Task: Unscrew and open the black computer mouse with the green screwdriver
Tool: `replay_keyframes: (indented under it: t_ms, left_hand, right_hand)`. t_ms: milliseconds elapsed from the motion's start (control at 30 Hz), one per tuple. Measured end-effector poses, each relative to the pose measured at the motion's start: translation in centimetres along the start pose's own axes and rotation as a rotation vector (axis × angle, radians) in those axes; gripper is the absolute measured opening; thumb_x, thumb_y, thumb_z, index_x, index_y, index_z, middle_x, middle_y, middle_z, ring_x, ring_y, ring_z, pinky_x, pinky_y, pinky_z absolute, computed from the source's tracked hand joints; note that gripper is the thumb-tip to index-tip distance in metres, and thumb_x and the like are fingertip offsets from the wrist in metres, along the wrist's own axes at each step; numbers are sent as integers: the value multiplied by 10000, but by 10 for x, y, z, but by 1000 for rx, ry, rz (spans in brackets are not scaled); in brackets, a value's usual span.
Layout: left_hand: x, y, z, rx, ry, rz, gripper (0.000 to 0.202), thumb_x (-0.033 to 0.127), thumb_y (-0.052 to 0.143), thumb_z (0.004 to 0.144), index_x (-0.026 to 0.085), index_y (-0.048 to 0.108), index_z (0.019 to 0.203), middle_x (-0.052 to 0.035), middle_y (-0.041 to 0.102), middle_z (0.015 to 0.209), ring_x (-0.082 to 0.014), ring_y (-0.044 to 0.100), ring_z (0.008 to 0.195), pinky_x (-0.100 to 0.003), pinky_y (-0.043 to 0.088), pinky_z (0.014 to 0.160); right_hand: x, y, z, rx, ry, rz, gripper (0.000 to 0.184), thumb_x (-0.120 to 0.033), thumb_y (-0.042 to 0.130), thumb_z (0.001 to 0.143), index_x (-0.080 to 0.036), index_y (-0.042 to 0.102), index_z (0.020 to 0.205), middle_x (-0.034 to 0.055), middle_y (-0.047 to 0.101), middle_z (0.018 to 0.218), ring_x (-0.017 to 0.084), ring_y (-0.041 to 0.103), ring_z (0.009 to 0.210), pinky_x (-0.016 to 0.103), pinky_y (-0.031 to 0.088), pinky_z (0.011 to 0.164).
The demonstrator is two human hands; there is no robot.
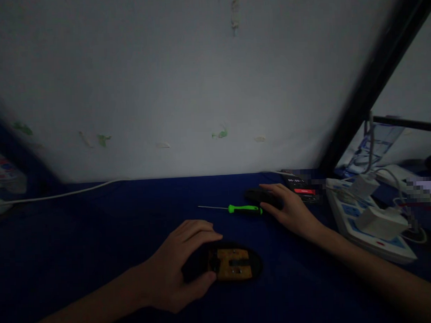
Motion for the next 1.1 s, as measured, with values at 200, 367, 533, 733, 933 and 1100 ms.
replay_keyframes:
  t_ms: [200,367,533,733,933,1100]
  left_hand:
    - [4,-7,2,69,4,19,215,156,607,898,214,633,1103,-56,664,956,-244,633,904,-411,515,807]
    - [1,2,5,24,-5,19,133,134,620,863,211,631,972,-16,623,825,-218,587,807,-389,431,757]
    - [0,3,5,37,1,34,146,127,628,845,216,646,960,7,629,791,-203,595,772,-448,450,898]
    - [0,4,6,31,-8,51,139,124,633,806,227,636,898,16,630,758,-196,590,741,-440,460,920]
    - [-2,6,7,21,-21,46,138,127,639,802,226,638,897,24,627,748,-188,581,723,-437,448,909]
    - [-5,13,7,-3,-61,-7,109,130,657,797,219,632,854,36,600,719,-174,569,698,-412,438,851]
  right_hand:
    - [-6,0,-2,-4,-34,-19,420,-303,700,938,-247,683,1354,112,692,1344,290,708,1233,538,589,1115]
    - [-19,-2,-4,1,-91,-34,373,-269,679,947,-230,710,1316,132,684,1367,300,709,1229,568,589,1107]
    - [-65,-15,-14,-14,-255,21,256,-277,625,1019,-271,735,1249,86,714,1337,253,667,1304,545,500,1215]
    - [-139,-6,-47,-361,-627,196,116,-263,736,952,-218,773,1053,48,760,1071,210,682,1163,464,494,1178]
    - [-139,10,-55,-506,-619,166,199,-402,817,904,-243,817,1024,46,773,1095,256,621,1276,491,450,1201]
    - [-136,16,-59,-565,-638,100,229,-448,796,930,-252,829,1043,51,763,1137,277,582,1323,522,420,1207]
Point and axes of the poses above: each hand's wrist, its own z-axis towards the middle knuckle, its own y-axis out of the palm, x = y × z, the point moved 8 cm from there along z, towards the middle knuckle
